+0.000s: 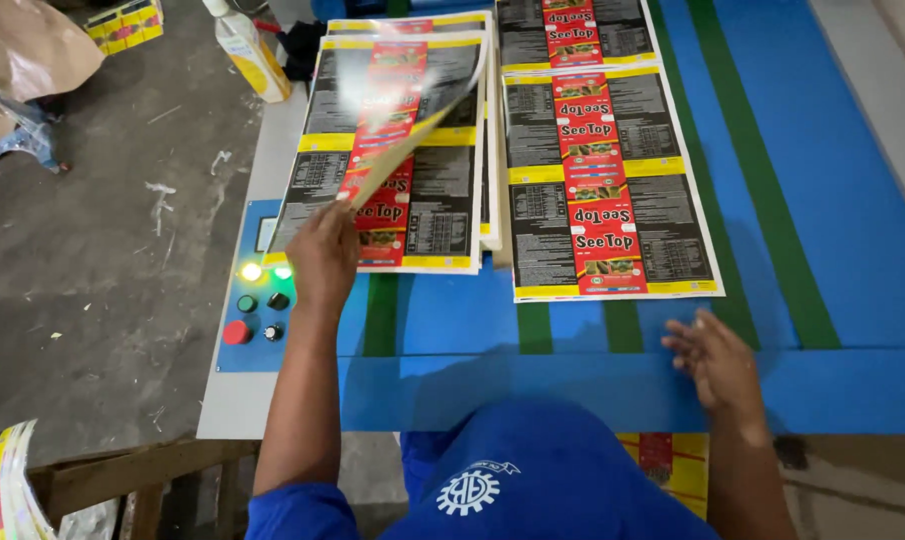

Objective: Inspecting and sorting printed sheets on a machine in a print shop.

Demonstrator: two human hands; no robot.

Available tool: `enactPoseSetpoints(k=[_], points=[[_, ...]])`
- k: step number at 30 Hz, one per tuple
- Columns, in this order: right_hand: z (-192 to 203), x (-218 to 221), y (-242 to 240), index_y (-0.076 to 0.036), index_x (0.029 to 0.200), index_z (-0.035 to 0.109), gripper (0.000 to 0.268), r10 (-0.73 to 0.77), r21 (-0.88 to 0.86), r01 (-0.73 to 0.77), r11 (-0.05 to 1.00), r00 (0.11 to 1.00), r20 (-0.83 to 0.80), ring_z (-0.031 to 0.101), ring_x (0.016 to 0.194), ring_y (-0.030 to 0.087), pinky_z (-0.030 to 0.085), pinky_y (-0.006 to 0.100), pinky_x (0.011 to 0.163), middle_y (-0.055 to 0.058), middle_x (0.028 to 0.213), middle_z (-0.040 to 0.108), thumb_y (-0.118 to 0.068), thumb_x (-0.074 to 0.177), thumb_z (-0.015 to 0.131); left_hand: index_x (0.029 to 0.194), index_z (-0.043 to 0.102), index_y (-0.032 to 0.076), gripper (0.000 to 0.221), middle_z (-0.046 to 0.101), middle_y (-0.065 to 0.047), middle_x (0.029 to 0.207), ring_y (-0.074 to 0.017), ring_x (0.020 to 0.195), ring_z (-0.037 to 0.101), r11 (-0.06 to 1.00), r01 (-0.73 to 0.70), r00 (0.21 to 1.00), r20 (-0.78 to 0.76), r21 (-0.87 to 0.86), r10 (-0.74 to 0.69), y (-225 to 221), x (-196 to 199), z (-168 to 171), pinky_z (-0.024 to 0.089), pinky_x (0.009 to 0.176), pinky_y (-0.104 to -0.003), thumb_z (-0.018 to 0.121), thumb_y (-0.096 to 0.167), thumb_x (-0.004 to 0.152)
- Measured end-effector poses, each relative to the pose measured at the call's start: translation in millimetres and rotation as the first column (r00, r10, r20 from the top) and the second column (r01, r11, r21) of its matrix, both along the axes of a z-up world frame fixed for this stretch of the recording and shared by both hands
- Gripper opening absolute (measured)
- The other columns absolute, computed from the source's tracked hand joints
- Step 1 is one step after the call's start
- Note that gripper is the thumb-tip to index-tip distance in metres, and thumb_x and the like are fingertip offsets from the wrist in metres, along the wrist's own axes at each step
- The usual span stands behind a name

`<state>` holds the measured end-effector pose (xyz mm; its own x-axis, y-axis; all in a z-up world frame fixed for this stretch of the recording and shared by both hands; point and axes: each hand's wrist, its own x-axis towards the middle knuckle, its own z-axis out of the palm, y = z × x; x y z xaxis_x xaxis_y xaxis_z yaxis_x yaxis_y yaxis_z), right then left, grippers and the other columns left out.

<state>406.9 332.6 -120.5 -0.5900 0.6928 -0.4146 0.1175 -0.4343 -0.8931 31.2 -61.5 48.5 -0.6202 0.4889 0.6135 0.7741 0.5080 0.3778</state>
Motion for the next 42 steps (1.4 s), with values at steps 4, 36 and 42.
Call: enactPoseSetpoints(k=[4, 36, 42], points=[[-7, -7, -26, -0.002, 0.146, 0.052, 0.045, 0.042, 0.061, -0.040, 0.997, 0.999, -0.023, 0.070, 0.088, 0.023, 0.049, 0.033, 0.063, 0.017, 0.115, 0.073, -0.018, 0.105, 0.054, 0.119, 0.069, 0.002, 0.023, 0.073, -0.019, 0.118, -0.0369, 0.103, 0.072, 0.987, 0.142, 0.975, -0.185, 0.080, -0.126, 24, 38, -8, 0.059, 0.087, -0.047, 0.067, 0.004, 0.096], [-18, 96, -16, -0.002, 0.117, 0.062, 0.018, -0.133, 0.049, 0.135, 0.990, 0.990, -0.042, 0.066, 0.077, 0.020, 0.048, 0.034, 0.058, 0.012, 0.095, 0.070, -0.011, 0.102, 0.061, 0.124, 0.069, 0.005, 0.039, 0.070, -0.015, 0.132, -0.0308, 0.123, 0.066, 0.852, 0.188, 0.949, -0.133, -0.489, -0.285, 14, 0, -78, 0.055, 0.097, -0.043, 0.069, 0.027, 0.092], [-33, 112, -14, -0.001, 0.117, 0.063, 0.018, -0.132, 0.091, 0.130, 0.987, 0.991, 0.012, 0.068, 0.077, 0.020, 0.048, 0.034, 0.058, 0.013, 0.098, 0.072, -0.011, 0.102, 0.059, 0.103, 0.077, 0.013, 0.015, 0.077, -0.011, 0.093, -0.0306, 0.080, 0.074, 0.908, 0.145, 0.983, -0.045, -0.394, -0.177, 21, 4, -51, 0.058, 0.066, -0.045, 0.068, 0.022, 0.096]])
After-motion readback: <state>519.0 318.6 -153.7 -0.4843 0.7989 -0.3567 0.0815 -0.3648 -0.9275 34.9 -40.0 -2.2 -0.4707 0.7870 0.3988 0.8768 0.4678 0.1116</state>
